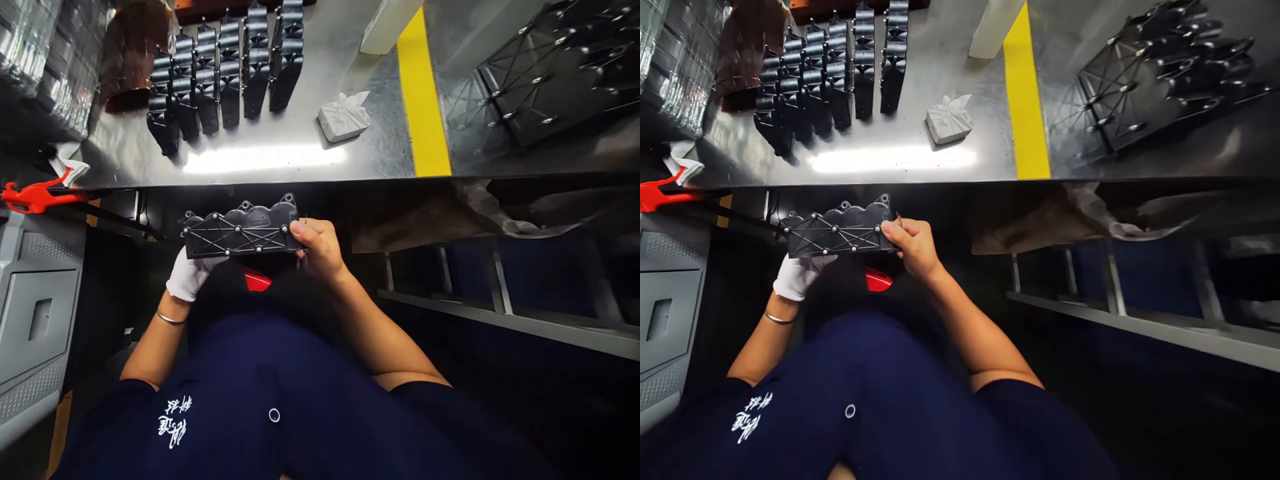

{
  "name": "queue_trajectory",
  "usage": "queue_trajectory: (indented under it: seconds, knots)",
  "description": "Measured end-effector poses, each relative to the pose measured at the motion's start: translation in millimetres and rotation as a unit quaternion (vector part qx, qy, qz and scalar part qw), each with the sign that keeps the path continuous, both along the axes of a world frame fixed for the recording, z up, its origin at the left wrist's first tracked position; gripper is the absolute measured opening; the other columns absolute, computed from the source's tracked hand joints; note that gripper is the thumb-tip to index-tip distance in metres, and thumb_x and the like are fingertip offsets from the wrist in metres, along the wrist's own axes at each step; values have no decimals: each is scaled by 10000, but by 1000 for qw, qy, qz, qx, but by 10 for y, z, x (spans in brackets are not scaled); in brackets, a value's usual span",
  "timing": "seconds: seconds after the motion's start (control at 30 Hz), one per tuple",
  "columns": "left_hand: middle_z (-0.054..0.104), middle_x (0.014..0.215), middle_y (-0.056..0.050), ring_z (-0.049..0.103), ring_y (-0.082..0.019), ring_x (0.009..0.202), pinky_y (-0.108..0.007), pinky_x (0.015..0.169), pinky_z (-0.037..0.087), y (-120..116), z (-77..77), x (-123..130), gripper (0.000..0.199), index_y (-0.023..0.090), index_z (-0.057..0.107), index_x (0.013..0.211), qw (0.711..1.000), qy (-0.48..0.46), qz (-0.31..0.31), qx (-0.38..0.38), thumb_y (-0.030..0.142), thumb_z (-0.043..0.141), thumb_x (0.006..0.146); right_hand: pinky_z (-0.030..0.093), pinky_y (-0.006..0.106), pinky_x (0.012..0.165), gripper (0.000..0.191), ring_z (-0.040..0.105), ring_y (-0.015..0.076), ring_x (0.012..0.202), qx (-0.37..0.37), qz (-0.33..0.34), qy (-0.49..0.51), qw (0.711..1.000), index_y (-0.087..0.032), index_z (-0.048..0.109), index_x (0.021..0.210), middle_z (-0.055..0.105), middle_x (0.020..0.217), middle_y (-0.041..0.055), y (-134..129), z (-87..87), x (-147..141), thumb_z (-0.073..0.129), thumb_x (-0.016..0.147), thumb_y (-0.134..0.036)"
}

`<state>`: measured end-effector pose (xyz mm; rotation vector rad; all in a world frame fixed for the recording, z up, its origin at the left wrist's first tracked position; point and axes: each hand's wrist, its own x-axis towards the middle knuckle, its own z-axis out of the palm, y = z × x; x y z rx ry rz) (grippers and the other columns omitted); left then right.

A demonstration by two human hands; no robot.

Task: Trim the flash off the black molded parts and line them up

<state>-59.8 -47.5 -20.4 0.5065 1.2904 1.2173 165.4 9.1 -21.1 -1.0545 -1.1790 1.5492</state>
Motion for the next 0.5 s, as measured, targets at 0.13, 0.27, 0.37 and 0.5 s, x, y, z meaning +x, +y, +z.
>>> queue_trajectory:
  seconds: [0.13,0.27,0.37,0.5]
  knots:
    - [745,1122,-55,592,-288,1247,-540,1083,438,-137,18,327,321,242,728,969,988,-142,-50,28,166,738,657,167,232,423,658,229,37,428,22,4,-19,1000,-201,329,469,275,450,-69,-109,3,-238,627,692,-745]
    - [724,1198,-39,587,-218,1265,-421,1082,476,-22,181,460,244,232,704,1091,967,-250,40,-24,224,575,885,189,245,464,699,233,40,483,83,12,-141,986,-192,304,455,277,471,-67,-184,18,-302,668,646,-758]
    - [753,1112,-38,657,-181,1161,-351,1017,532,83,265,460,249,198,694,1117,951,-269,119,-94,199,516,942,258,250,489,643,313,58,501,101,-29,-151,983,-169,508,542,387,519,-48,-203,-18,-265,568,738,-779]
    - [753,1111,-42,682,-181,1115,-376,983,556,61,337,464,272,209,678,1168,944,-279,135,-114,212,509,955,380,252,545,596,458,95,587,68,-79,-67,992,-185,692,816,520,656,-7,-183,-71,-237,419,888,-710]
